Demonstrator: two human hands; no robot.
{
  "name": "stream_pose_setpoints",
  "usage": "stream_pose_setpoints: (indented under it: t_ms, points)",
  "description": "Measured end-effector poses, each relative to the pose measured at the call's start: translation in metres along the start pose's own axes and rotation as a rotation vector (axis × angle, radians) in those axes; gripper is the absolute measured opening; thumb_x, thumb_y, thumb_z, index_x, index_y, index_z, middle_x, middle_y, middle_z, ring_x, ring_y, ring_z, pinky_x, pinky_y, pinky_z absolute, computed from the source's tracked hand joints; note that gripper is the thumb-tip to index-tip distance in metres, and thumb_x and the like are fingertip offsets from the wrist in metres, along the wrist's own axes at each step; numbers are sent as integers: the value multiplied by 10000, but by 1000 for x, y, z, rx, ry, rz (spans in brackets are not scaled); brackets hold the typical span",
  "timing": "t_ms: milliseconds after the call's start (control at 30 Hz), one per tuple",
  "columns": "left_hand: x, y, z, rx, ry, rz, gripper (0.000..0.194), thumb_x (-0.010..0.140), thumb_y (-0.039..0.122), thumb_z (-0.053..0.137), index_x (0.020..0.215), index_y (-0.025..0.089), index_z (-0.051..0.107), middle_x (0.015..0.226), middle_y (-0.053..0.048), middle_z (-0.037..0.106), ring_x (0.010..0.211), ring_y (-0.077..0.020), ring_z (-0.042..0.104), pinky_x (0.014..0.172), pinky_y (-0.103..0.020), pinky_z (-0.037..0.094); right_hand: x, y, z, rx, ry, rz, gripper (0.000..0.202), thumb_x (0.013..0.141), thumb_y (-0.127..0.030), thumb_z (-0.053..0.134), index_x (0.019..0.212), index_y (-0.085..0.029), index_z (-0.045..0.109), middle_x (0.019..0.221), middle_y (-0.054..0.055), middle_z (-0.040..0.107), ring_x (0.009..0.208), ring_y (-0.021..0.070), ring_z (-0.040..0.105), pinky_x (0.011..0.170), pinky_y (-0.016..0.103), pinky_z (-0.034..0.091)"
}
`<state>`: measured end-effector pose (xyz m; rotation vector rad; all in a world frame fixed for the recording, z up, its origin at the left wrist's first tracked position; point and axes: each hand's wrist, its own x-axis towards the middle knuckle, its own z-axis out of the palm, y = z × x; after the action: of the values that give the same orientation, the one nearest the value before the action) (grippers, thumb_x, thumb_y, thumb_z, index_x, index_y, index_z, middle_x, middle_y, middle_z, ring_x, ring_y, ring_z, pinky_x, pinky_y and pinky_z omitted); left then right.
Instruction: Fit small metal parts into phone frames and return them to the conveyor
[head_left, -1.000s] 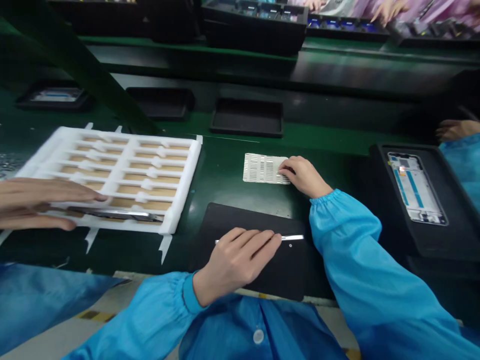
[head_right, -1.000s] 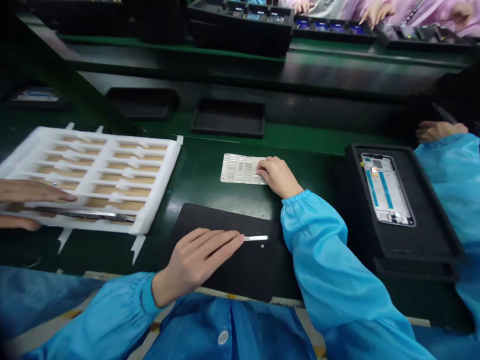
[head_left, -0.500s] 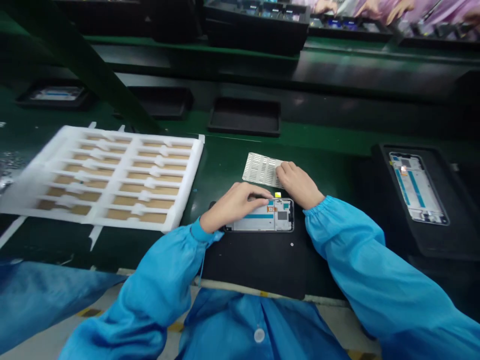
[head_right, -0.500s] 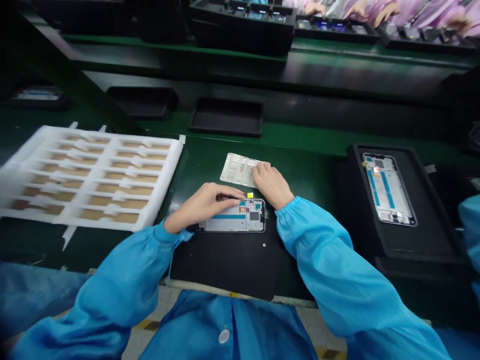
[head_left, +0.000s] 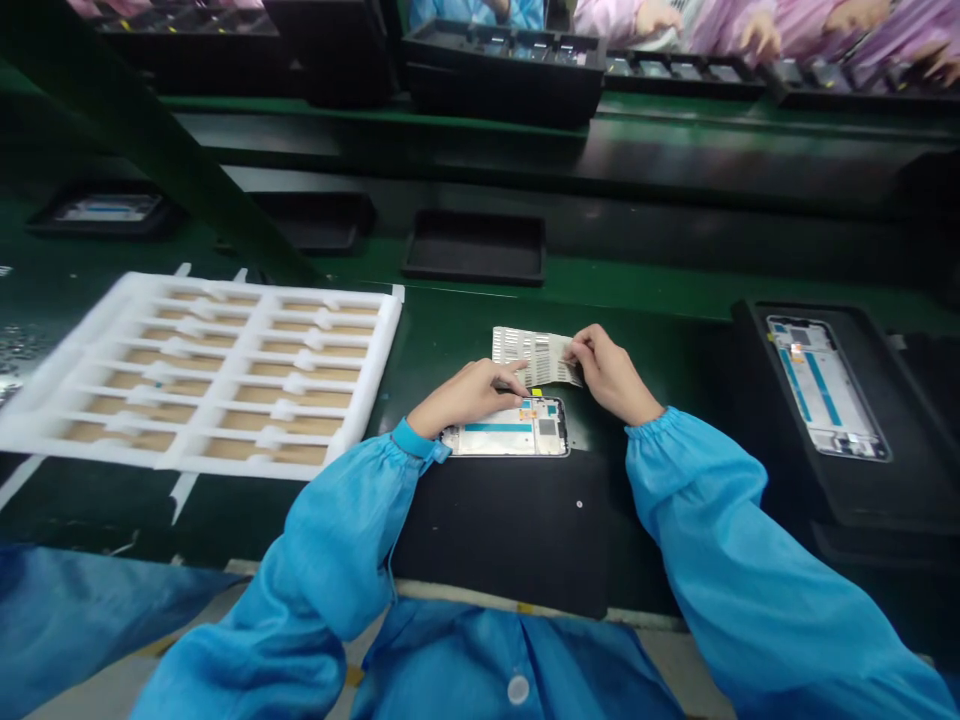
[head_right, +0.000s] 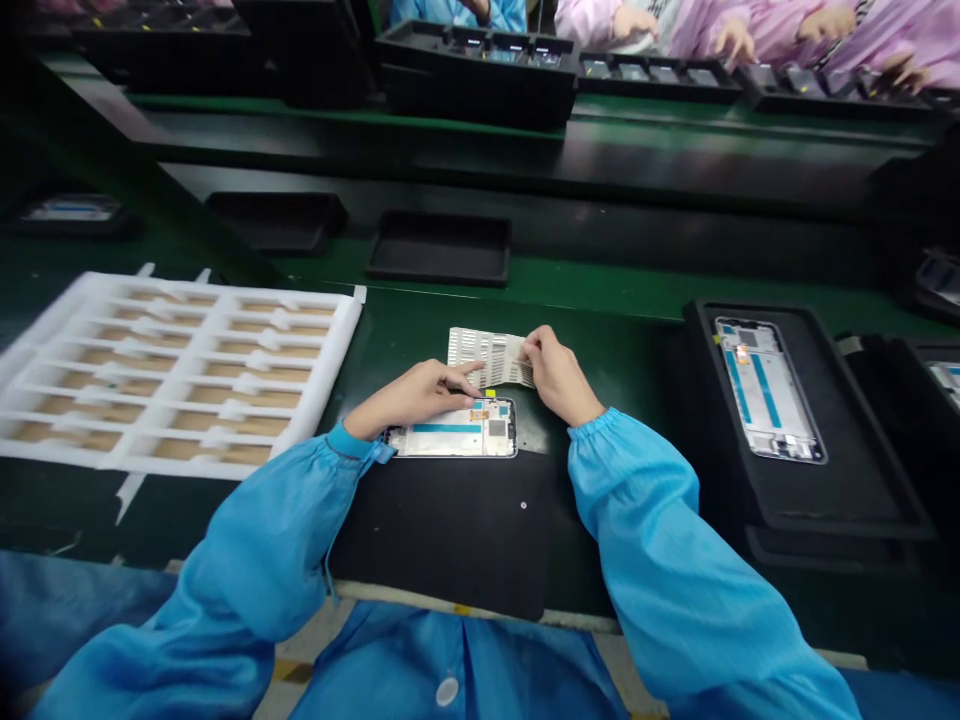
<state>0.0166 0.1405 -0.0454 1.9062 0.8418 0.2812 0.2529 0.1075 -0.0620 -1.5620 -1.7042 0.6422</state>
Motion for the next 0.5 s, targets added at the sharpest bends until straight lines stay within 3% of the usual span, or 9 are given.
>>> stream_pose_setpoints:
  t_ms: [100,200,300,400,500]
  points:
    - [-6,3,2,3,26,13,191,849,232,667,1006,196,770,1434,-112,518,1234,-287,596,856,-297,555,1,4,-2,162,166,76,131,933,-327,443,875,-215,477,830,41,652,761,168,625,729,316,493]
    - [-17,11,3,62,133,65,184,884,256,641,1009,201,766,1481,-116,462,1111,-272,675,749,-289,564,-1,7,-5,318,285,152,177,896,-380,519,877,-207,491,829,46,663,733,153,636,724,319,527]
    - [-33,22,5,169,242,130,173,903,259,627,1005,231,764,1504,-80,440,1122,-264,670,786,-313,572,-10,5,-8,444,304,211,250,816,-414,652,857,-193,542,804,41,677,699,145,642,698,309,544]
    - [-53,34,14,298,300,208,191,932,232,597,1058,250,739,1420,-42,552,1211,-245,619,908,-333,548,-27,-9,-13,523,295,242,293,747,-398,756,872,-182,601,791,31,686,711,146,655,703,300,555]
    - [-77,44,30,450,393,332,234,957,161,558,1140,238,681,1260,-9,680,1114,-178,674,843,-286,535,-52,-35,-21,551,280,234,287,716,-341,817,917,-193,674,814,22,700,779,154,675,735,280,564]
